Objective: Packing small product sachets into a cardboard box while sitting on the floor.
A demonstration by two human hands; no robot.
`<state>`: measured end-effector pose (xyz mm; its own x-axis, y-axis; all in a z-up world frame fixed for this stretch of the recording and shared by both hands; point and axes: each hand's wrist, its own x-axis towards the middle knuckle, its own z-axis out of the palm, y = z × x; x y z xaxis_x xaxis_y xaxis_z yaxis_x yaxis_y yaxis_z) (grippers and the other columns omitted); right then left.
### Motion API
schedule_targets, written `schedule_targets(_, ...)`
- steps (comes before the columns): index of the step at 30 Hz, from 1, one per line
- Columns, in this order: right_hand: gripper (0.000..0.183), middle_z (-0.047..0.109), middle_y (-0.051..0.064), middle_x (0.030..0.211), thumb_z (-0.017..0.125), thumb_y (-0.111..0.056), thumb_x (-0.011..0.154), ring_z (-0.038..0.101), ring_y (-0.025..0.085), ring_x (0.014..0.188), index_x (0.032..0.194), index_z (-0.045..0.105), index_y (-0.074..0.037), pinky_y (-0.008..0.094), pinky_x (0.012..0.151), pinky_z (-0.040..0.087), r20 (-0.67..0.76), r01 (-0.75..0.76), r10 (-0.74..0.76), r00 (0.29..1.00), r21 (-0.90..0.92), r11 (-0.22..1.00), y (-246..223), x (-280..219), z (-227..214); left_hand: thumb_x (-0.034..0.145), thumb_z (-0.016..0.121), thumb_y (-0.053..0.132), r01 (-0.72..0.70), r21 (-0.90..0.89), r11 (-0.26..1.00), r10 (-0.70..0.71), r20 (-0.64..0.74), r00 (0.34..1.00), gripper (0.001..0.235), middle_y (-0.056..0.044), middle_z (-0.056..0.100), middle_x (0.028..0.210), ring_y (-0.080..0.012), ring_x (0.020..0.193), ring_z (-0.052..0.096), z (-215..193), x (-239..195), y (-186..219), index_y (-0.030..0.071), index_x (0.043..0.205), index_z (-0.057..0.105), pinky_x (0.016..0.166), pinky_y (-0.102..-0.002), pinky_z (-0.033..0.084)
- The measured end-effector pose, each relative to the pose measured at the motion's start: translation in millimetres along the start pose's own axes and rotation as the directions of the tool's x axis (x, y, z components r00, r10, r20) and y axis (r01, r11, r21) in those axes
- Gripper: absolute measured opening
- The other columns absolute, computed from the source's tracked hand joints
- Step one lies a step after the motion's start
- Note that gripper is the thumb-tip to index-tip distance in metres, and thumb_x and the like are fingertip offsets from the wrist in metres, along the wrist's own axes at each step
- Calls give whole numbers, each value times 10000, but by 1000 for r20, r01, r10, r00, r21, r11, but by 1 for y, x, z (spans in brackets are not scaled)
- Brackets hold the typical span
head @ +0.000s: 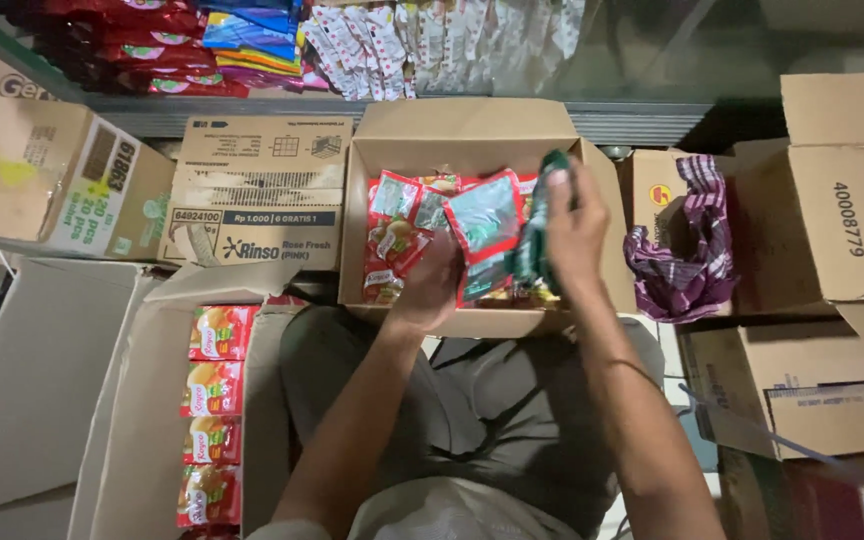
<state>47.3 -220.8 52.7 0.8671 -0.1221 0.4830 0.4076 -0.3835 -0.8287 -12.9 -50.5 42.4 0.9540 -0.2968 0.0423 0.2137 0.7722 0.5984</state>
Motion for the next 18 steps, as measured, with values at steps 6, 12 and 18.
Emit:
schedule_targets(6,265,703,73,1183,539,-253,1108,651,178,1149,1317,662,-145,384,1050,488,-99,-150,165,981,143,978,-8,4,-15,1009,585,470,79,729,680,106,-205,973,607,-113,438,406,-178,395,487,-8,4,19,58,565,540,433,-271,401)
schedule_targets(12,303,677,98,1170,493,-257,1132,608,149,1113,1344,622,-82,395,1057,478,-83,-13,33,996,230,973,-49,3,-23,1033,620,286,-38,686,727,145,-99,985,318,-37,539,551,-91,495,550,-11,1,26,81,790,633,507,-252,499)
schedule_targets(18,386,561,204,1481,518,-115,1065,511,346,1395,1425,581,11,474,1185,401,161,271,-305,939,203,941,-57,-8,-2,980,692,85,-70,605,793,15,95,995,228,-120,730,922,-174,832,711,-7,-4,11,41,1185,603,770,-351,583)
